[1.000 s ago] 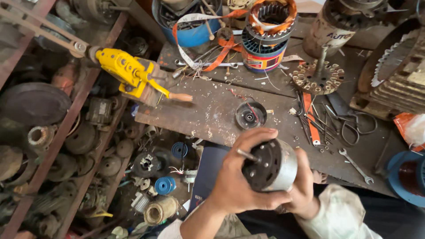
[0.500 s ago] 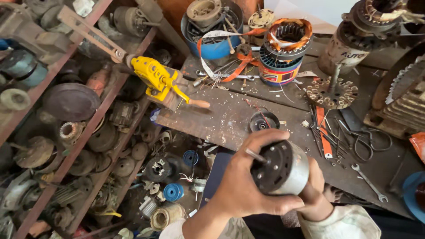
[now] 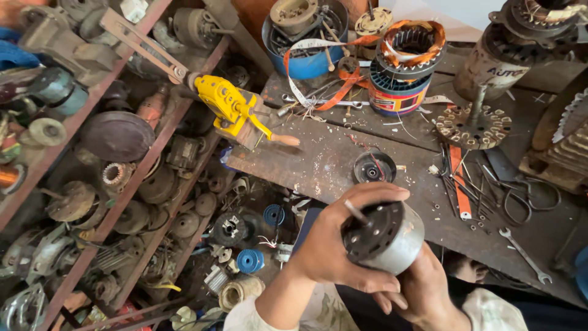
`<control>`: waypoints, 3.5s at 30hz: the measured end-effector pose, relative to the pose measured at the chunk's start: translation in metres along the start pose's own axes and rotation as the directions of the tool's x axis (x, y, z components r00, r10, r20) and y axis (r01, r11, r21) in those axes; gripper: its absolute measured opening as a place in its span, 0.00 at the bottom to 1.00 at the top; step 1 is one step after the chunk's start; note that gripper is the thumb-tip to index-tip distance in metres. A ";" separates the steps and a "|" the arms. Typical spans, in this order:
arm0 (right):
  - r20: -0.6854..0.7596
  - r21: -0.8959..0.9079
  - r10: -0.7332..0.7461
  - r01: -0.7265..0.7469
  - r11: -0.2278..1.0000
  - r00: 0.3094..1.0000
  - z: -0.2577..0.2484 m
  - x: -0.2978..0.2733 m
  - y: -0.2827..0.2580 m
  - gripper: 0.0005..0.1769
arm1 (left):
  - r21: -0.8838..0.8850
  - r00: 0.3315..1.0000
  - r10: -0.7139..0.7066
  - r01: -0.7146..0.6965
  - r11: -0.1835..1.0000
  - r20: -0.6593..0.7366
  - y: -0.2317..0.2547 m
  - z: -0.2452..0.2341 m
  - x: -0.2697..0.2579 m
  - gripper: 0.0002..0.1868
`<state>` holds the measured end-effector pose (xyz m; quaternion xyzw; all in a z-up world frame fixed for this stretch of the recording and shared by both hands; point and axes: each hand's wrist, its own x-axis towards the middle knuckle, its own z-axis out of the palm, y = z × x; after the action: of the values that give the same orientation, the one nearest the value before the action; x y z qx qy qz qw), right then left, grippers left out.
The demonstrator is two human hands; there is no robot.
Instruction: The person disassembles a small electric motor on a cluttered workbench. They use a wrench to loosen bolts, remove the motor housing, and separate the internal components, including the rotor and stator. The person then inspects the separated parts and places them on the table.
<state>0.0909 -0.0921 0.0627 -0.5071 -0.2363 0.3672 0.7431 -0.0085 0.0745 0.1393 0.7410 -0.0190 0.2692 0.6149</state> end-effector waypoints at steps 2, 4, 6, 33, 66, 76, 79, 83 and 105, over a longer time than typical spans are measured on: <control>0.020 -0.299 -0.376 0.365 0.882 0.926 0.005 0.009 -0.005 0.27 | -0.030 0.996 -0.041 0.039 0.999 -0.085 0.004 0.010 -0.003 0.45; 0.199 -0.580 -0.635 0.612 0.538 0.747 -0.001 0.023 -0.011 0.26 | -0.110 0.977 -0.136 0.119 0.987 -0.166 0.007 0.021 -0.004 0.46; 0.528 -0.750 -0.677 0.655 -0.089 0.513 -0.020 0.036 -0.019 0.21 | -0.164 0.950 -0.211 0.175 0.971 -0.230 0.009 0.034 -0.007 0.48; 0.138 -0.979 -0.503 0.041 -0.199 0.853 -0.083 0.093 0.040 0.28 | -0.160 0.146 -0.490 0.833 0.529 -0.859 -0.329 -0.101 -0.312 0.20; 0.191 -0.913 -0.642 -0.106 -0.394 0.743 -0.040 0.095 0.047 0.27 | -0.170 0.042 -0.852 0.974 0.153 -0.522 -0.353 -0.059 -0.414 0.15; -0.357 -0.885 -0.435 -0.150 0.441 0.826 -0.064 0.102 -0.003 0.14 | 0.443 0.763 0.104 0.252 0.860 -0.637 -0.232 -0.102 -0.188 0.09; -0.295 -0.882 -0.541 -0.007 0.470 0.787 -0.041 0.091 -0.018 0.10 | 0.390 0.880 0.235 -0.063 0.919 -0.413 -0.191 -0.089 -0.086 0.16; -0.255 -0.777 -0.616 0.221 0.589 0.745 -0.019 0.111 -0.023 0.12 | 0.390 0.961 0.067 0.045 0.920 -0.268 -0.187 -0.054 0.019 0.59; -0.366 -0.506 -0.443 0.225 0.833 0.818 -0.027 0.183 0.022 0.13 | 0.564 0.987 -0.086 0.150 0.812 -0.138 -0.212 -0.029 0.047 0.60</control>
<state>0.2166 0.0410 0.0284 -0.6838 -0.2137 0.0304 0.6970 0.0972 0.1670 -0.0288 0.8756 0.1413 0.2629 0.3798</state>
